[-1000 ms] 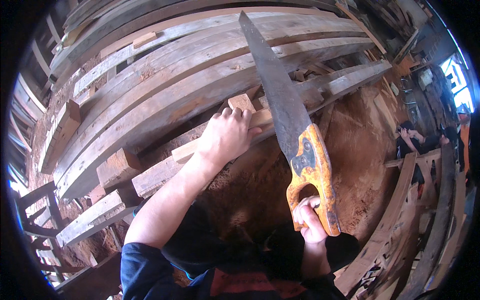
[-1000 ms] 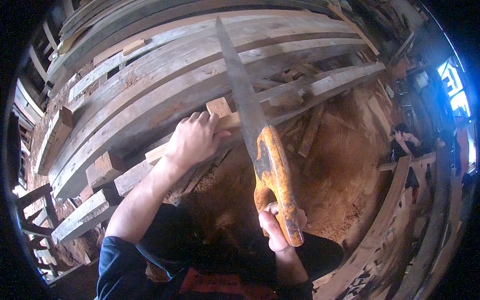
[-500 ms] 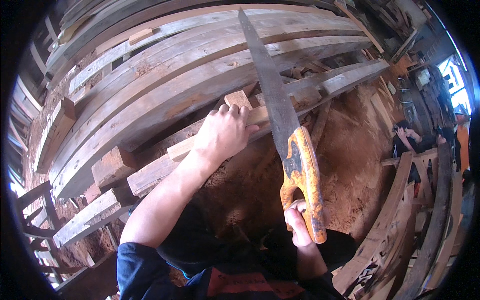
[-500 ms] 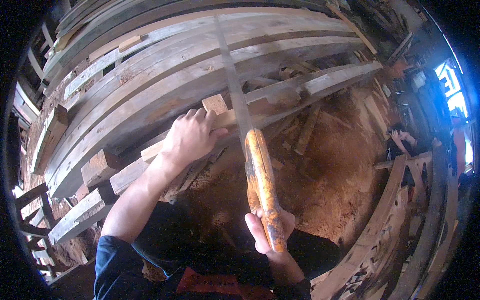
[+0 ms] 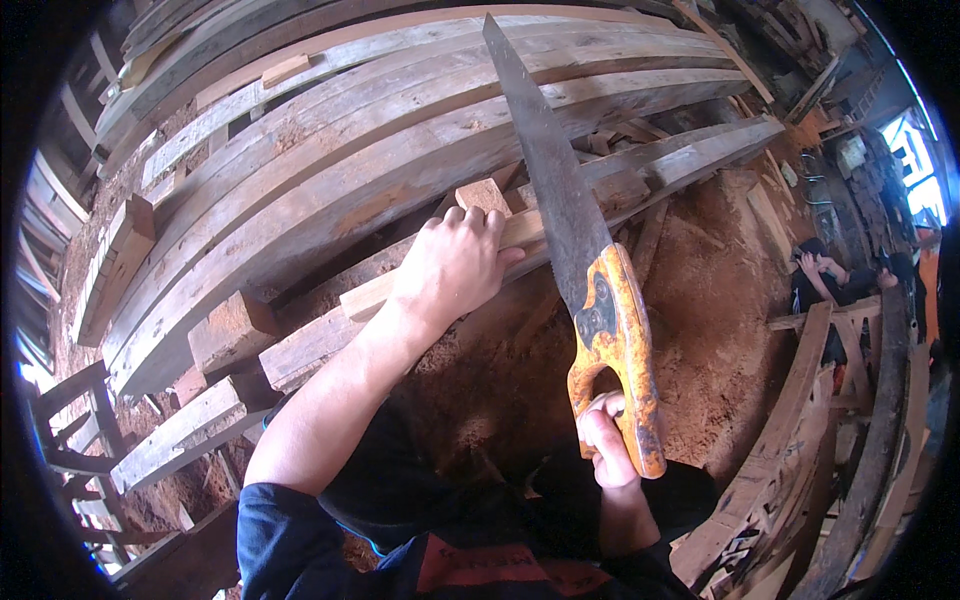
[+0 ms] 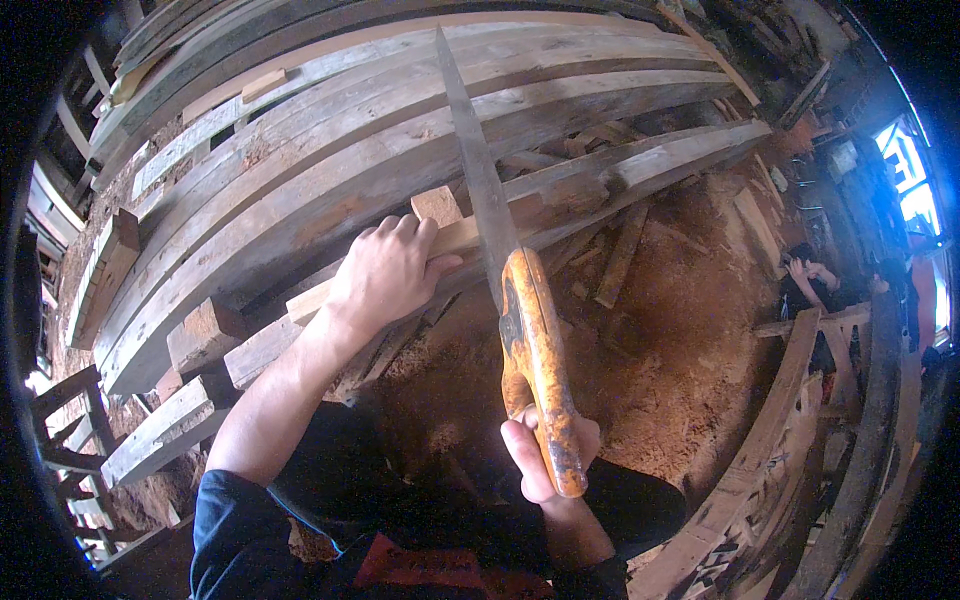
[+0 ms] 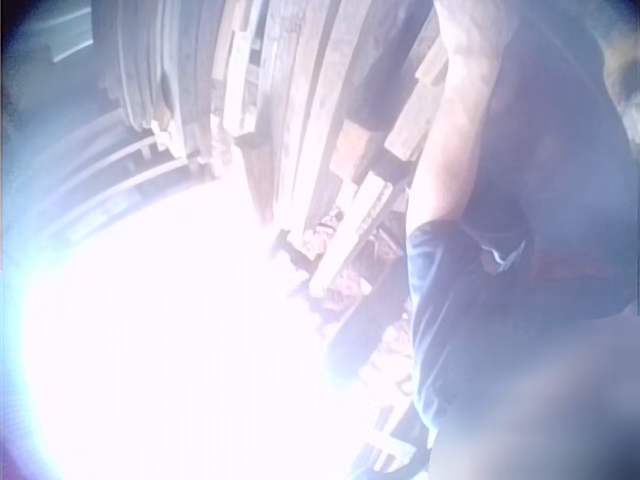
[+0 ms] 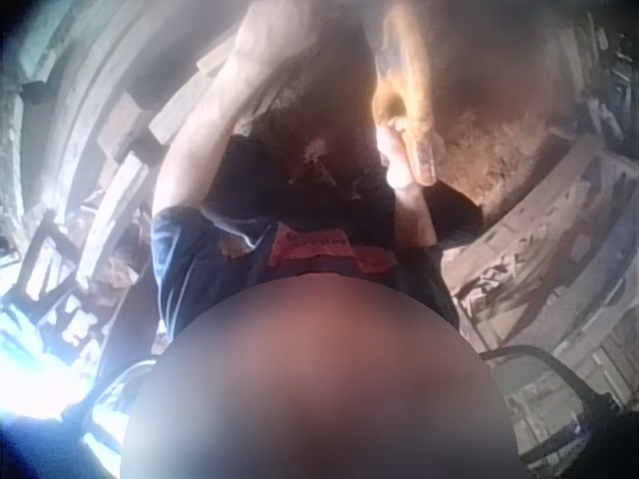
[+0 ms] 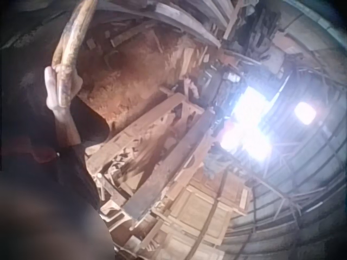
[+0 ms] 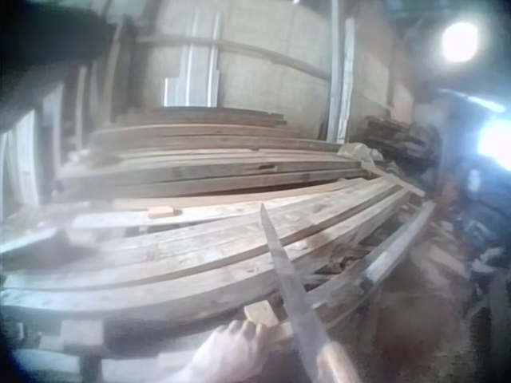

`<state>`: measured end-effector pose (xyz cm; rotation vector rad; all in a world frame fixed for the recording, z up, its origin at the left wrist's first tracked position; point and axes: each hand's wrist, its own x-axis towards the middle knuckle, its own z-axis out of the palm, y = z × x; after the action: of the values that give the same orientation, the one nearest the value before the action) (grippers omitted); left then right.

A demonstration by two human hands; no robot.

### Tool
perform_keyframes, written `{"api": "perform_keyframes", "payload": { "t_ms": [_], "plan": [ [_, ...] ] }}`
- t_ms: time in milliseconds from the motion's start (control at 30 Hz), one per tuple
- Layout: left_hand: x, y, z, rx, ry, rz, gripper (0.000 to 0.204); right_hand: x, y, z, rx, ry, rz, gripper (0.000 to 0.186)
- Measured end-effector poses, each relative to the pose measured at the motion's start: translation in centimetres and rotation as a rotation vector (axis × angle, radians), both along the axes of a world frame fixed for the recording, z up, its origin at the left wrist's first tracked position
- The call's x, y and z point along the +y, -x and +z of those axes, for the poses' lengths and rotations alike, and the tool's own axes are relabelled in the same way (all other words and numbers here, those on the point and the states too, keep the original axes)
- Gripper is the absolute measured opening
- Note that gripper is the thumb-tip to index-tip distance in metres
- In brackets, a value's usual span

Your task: The person uses a hand saw to cut a small wooden block resting on a larger plank. They hold the block steady with their left hand and saw with their right hand, producing sawdust as they progress through the cut.

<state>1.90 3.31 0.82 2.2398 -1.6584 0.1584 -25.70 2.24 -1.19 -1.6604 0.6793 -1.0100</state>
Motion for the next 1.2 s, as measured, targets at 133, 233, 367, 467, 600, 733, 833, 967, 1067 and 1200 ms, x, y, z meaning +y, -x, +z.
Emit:
{"api": "perform_keyframes", "payload": {
  "t_ms": [133,233,367,467,600,733,833,967,1067,1200],
  "plan": [
    [0.1,0.0,0.1,-0.005,-0.018,-0.007,0.040,-0.2,0.0,0.5,-0.018,-0.058,0.056,0.014],
    [0.0,0.0,-0.2,0.015,0.041,-0.005,0.042,-0.5,0.3,0.4,-0.007,-0.003,0.088,0.013],
    [0.0,-0.1,-0.3,0.008,0.046,-0.007,0.043,-0.8,0.1,0.1,0.067,0.173,0.026,0.013],
    [-0.1,-0.1,-0.4,0.002,0.048,-0.008,0.044,-0.7,0.4,-0.5,0.051,0.089,-0.015,0.012],
    [-0.1,-0.1,-0.4,0.008,0.039,-0.005,0.044,-0.8,0.6,-0.8,0.011,-0.047,0.017,0.011],
    [-0.1,-0.1,-0.3,0.002,0.033,-0.004,0.043,-0.8,0.6,-0.8,0.070,-0.036,0.028,0.011],
    [-0.1,-0.1,-0.3,0.007,0.053,-0.014,0.042,-0.9,0.6,-1.0,0.142,0.005,0.021,0.010],
    [0.0,-0.1,-0.2,0.027,0.041,-0.012,0.041,-1.1,-0.4,-0.7,-0.024,-0.142,0.026,0.010],
    [0.0,-0.1,-0.2,0.025,0.039,-0.012,0.041,-0.8,-0.9,0.1,-0.072,-0.186,0.011,0.010],
    [0.0,-0.1,-0.2,0.021,0.030,-0.005,0.040,-0.7,-1.1,1.1,-0.052,-0.178,0.028,0.009]
  ]
}}
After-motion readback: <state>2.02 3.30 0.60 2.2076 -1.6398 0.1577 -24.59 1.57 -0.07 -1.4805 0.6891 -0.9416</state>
